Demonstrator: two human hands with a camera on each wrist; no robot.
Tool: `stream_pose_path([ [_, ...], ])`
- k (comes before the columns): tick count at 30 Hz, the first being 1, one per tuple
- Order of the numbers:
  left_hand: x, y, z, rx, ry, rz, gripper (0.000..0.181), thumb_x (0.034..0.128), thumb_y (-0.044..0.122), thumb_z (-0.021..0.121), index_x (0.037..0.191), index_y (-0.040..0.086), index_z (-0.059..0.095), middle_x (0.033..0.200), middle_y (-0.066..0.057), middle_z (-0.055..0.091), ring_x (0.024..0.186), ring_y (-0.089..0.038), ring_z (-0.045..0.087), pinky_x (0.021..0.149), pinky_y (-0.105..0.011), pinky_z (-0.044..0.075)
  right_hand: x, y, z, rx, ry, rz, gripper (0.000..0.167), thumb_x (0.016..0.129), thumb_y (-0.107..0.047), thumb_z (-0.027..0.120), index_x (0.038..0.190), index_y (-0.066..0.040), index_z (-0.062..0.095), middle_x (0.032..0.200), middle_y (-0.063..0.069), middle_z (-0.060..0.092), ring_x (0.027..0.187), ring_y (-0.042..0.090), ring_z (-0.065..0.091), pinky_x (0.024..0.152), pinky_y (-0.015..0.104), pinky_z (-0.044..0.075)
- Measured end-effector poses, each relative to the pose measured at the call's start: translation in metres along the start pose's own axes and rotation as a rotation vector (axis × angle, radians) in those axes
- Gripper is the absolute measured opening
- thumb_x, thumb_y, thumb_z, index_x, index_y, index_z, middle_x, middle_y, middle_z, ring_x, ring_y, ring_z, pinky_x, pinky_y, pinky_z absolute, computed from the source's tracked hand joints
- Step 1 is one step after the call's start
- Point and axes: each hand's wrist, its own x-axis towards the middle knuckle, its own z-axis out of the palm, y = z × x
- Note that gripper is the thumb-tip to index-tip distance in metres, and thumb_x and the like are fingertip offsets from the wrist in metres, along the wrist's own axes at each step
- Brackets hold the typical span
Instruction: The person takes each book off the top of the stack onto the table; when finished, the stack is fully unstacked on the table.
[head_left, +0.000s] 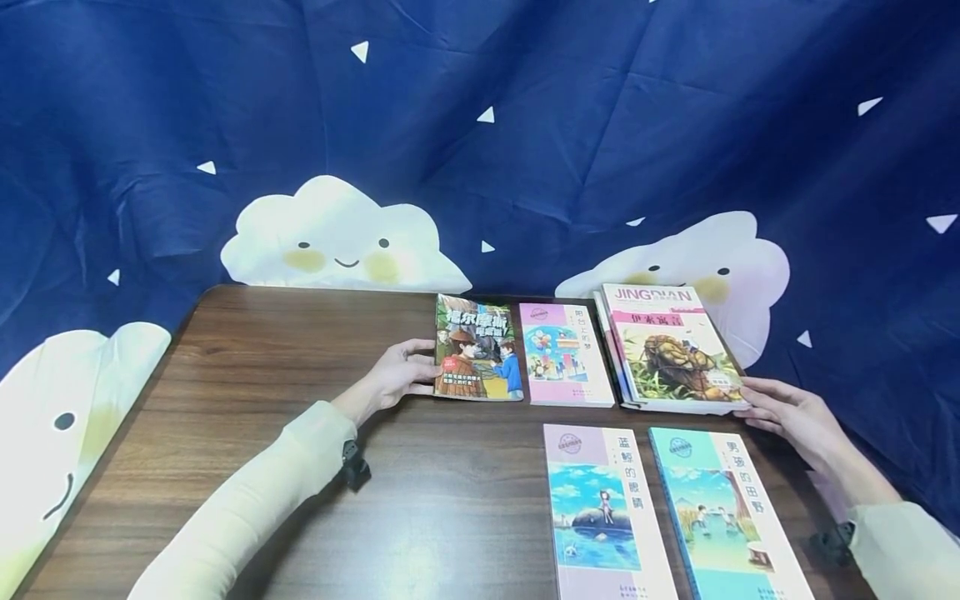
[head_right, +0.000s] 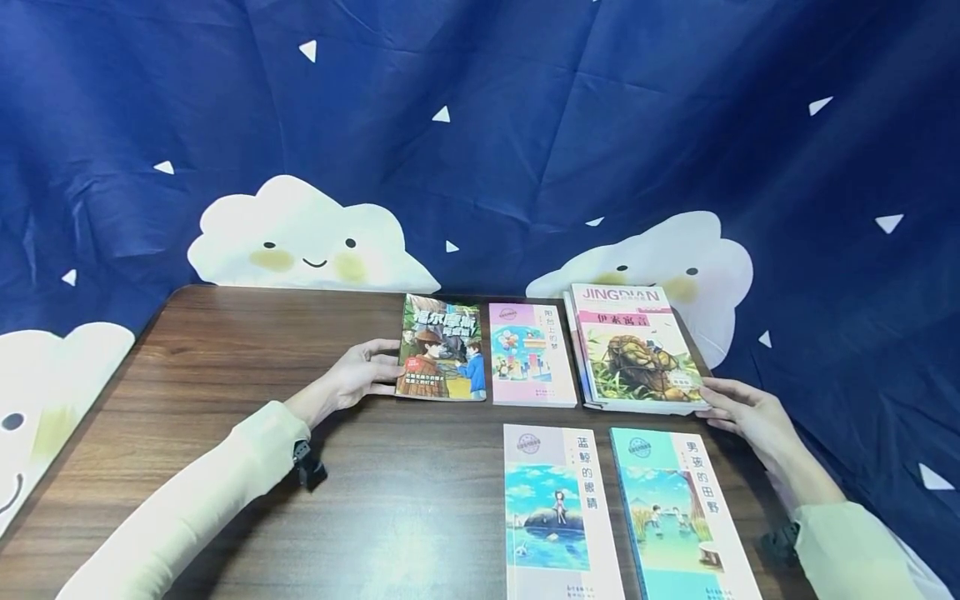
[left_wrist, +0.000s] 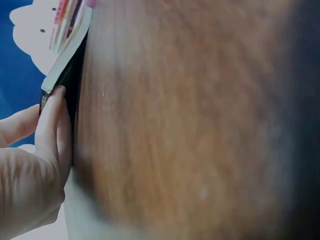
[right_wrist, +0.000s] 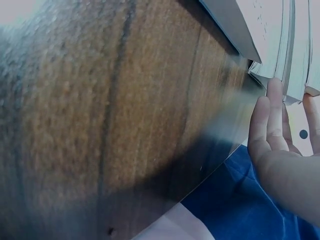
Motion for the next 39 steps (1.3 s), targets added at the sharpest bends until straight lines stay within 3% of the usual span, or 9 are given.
stream_pose_path([
  [3, -0.001, 0.003, -0.005, 0.061, -0.008, -0.008, 0.066, 0.1, -0.004, 0.065, 0.16, -0.001, 0.037, 0.14, -0.029, 0.061, 0.088, -0.009, 0.072, 0.087, -0.034, 0.07, 0.001, 0.0, 0.001, 0.015, -0.005, -0.005, 0.029, 0.107, -0.011, 0.061, 0.109, -0.036, 0.077, 0.1, -0.019, 0.079, 0.084, 0.008, 0.08, 0.075, 0.018, 0.067],
  [5, -0.002, 0.006, -0.01, 0.11, 0.001, -0.005, 0.063, 0.1, -0.003, 0.066, 0.157, -0.003, 0.041, 0.141, -0.03, 0.062, 0.085, -0.01, 0.072, 0.085, -0.032, 0.07, 0.002, 0.001, 0.002, 0.017, -0.012, -0.01, 0.029, 0.107, -0.011, 0.061, 0.11, -0.036, 0.077, 0.101, -0.019, 0.079, 0.085, 0.008, 0.08, 0.075, 0.018, 0.067],
  [9, -0.005, 0.018, -0.015, 0.176, 0.043, 0.016, 0.053, 0.0988, -0.001, 0.069, 0.149, -0.005, 0.052, 0.114, -0.018, 0.076, 0.077, -0.012, 0.069, 0.075, -0.027, 0.07, 0.002, 0.002, 0.003, 0.016, -0.017, -0.017, 0.028, 0.107, -0.012, 0.062, 0.111, -0.035, 0.076, 0.103, -0.02, 0.078, 0.087, 0.008, 0.08, 0.077, 0.019, 0.067],
  [12, -0.003, 0.025, -0.005, 0.169, 0.048, 0.041, 0.049, 0.0976, 0.001, 0.071, 0.144, -0.005, 0.057, 0.103, -0.012, 0.077, 0.075, -0.013, 0.069, 0.073, -0.027, 0.07, 0.002, 0.003, 0.002, 0.028, -0.016, -0.02, 0.029, 0.107, -0.011, 0.061, 0.111, -0.035, 0.077, 0.103, -0.019, 0.078, 0.086, 0.008, 0.08, 0.077, 0.019, 0.068],
  [15, 0.004, 0.026, 0.018, 0.124, 0.024, 0.051, 0.047, 0.0977, 0.001, 0.071, 0.142, -0.005, 0.058, 0.108, -0.019, 0.077, 0.073, -0.013, 0.071, 0.073, -0.028, 0.071, 0.002, 0.005, 0.0, 0.027, -0.018, -0.022, 0.03, 0.108, -0.01, 0.06, 0.111, -0.034, 0.077, 0.103, -0.019, 0.078, 0.086, 0.008, 0.08, 0.077, 0.019, 0.067],
  [24, 0.029, 0.011, 0.11, 0.036, -0.059, 0.081, 0.041, 0.0985, 0.005, 0.071, 0.138, -0.005, 0.062, 0.122, -0.031, 0.073, 0.065, -0.011, 0.072, 0.067, -0.027, 0.07, 0.001, 0.005, -0.002, 0.001, -0.02, -0.018, 0.029, 0.108, -0.011, 0.06, 0.11, -0.036, 0.076, 0.102, -0.019, 0.079, 0.086, 0.008, 0.08, 0.076, 0.018, 0.067],
  [32, 0.034, 0.004, 0.188, -0.045, -0.088, 0.074, 0.043, 0.0948, 0.005, 0.075, 0.136, -0.002, 0.065, 0.12, -0.026, 0.076, 0.084, -0.027, 0.08, 0.078, -0.033, 0.071, -0.002, 0.004, -0.002, 0.009, -0.023, -0.016, 0.031, 0.108, -0.011, 0.059, 0.111, -0.036, 0.076, 0.102, -0.019, 0.078, 0.087, 0.008, 0.08, 0.076, 0.018, 0.067],
  [35, 0.036, 0.003, 0.21, -0.067, -0.112, 0.065, 0.045, 0.0951, 0.007, 0.076, 0.139, 0.001, 0.064, 0.122, -0.022, 0.077, 0.081, -0.02, 0.079, 0.081, -0.032, 0.071, -0.002, 0.004, -0.003, 0.016, -0.021, -0.021, 0.032, 0.108, -0.01, 0.059, 0.111, -0.036, 0.076, 0.102, -0.019, 0.079, 0.086, 0.008, 0.08, 0.076, 0.019, 0.067],
  [39, 0.041, 0.004, 0.231, -0.109, -0.11, 0.059, 0.045, 0.095, 0.006, 0.076, 0.139, 0.002, 0.065, 0.119, -0.019, 0.078, 0.078, -0.016, 0.078, 0.081, -0.035, 0.071, 0.001, 0.002, -0.003, 0.018, -0.025, -0.024, 0.032, 0.108, -0.009, 0.059, 0.112, -0.036, 0.076, 0.103, -0.018, 0.079, 0.087, 0.008, 0.08, 0.076, 0.019, 0.067],
])
